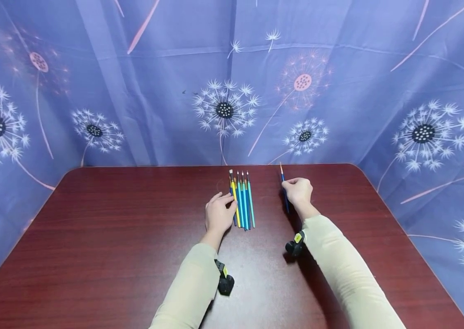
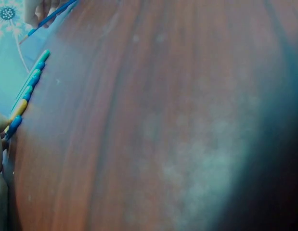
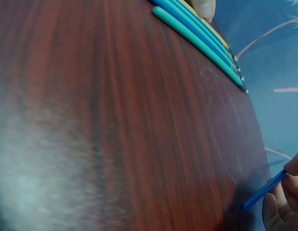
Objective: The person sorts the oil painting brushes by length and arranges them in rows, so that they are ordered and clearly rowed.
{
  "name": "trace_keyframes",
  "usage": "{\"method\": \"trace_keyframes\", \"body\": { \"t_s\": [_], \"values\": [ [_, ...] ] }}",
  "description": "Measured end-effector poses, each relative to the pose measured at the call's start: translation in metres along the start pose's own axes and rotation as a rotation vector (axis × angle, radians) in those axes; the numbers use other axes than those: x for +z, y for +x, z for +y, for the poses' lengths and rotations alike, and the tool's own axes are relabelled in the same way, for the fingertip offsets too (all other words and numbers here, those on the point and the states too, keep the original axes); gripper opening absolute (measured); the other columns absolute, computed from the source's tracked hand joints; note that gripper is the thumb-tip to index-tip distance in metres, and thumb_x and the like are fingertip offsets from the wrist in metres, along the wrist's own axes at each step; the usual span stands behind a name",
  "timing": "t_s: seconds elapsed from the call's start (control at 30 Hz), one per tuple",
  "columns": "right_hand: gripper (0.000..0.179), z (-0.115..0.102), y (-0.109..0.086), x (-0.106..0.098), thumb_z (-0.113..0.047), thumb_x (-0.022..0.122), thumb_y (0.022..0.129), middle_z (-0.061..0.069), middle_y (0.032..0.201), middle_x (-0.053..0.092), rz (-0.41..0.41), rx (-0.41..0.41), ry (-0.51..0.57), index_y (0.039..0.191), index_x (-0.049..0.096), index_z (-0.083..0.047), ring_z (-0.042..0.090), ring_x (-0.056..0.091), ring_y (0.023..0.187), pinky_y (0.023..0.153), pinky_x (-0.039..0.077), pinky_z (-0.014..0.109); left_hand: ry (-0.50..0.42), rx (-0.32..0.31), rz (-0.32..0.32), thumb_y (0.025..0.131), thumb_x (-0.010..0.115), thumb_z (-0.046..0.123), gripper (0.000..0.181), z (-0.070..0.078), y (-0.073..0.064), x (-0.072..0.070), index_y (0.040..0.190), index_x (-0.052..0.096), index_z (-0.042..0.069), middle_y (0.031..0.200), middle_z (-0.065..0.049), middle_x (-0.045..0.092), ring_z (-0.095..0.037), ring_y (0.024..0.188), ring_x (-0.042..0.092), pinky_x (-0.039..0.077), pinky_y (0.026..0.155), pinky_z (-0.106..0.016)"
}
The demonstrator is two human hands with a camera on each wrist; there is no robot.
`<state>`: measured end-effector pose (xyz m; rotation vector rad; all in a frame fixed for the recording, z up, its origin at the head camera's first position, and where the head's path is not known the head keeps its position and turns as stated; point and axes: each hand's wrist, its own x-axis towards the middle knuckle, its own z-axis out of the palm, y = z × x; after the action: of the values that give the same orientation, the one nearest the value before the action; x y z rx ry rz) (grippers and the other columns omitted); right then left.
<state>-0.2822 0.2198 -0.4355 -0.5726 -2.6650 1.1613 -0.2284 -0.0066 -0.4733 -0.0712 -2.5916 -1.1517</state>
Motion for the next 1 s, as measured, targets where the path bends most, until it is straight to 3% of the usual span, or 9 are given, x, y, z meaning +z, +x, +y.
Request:
{"method": "trace_keyframes", "body": {
  "t_s": [0.37, 1.0],
  "values": [
    [0.027, -0.001, 0.014, -0.001, -0.024, 0.061, 0.083, 0.016, 0.1, 0.071, 0.014, -0.019, -0.076, 0.092, 0.075, -0.003, 0.033, 0.06, 0.104, 0.093, 0.048, 0.039, 0.006, -0.002, -0.009, 0.088, 0.063, 0.022, 0.026, 0.001, 0.002, -0.001, 0.109, 0.072, 0.008, 0.118, -0.004, 0.068, -0.024, 0.128, 0.051, 0.038, 0.104, -0.047],
    [0.025, -0.003, 0.024, 0.003, -0.027, 0.058, 0.084, 0.013, 0.11, 0.069, -0.025, 0.096, -0.11, 0.095, 0.074, -0.011, 0.033, 0.06, 0.107, 0.09, 0.05, 0.044, 0.008, 0.014, 0.012, 0.088, 0.064, 0.021, 0.025, -0.002, 0.0, 0.001, 0.106, 0.073, 0.008, 0.115, -0.004, 0.069, -0.025, 0.125, 0.053, 0.04, 0.103, -0.047]
  ]
}}
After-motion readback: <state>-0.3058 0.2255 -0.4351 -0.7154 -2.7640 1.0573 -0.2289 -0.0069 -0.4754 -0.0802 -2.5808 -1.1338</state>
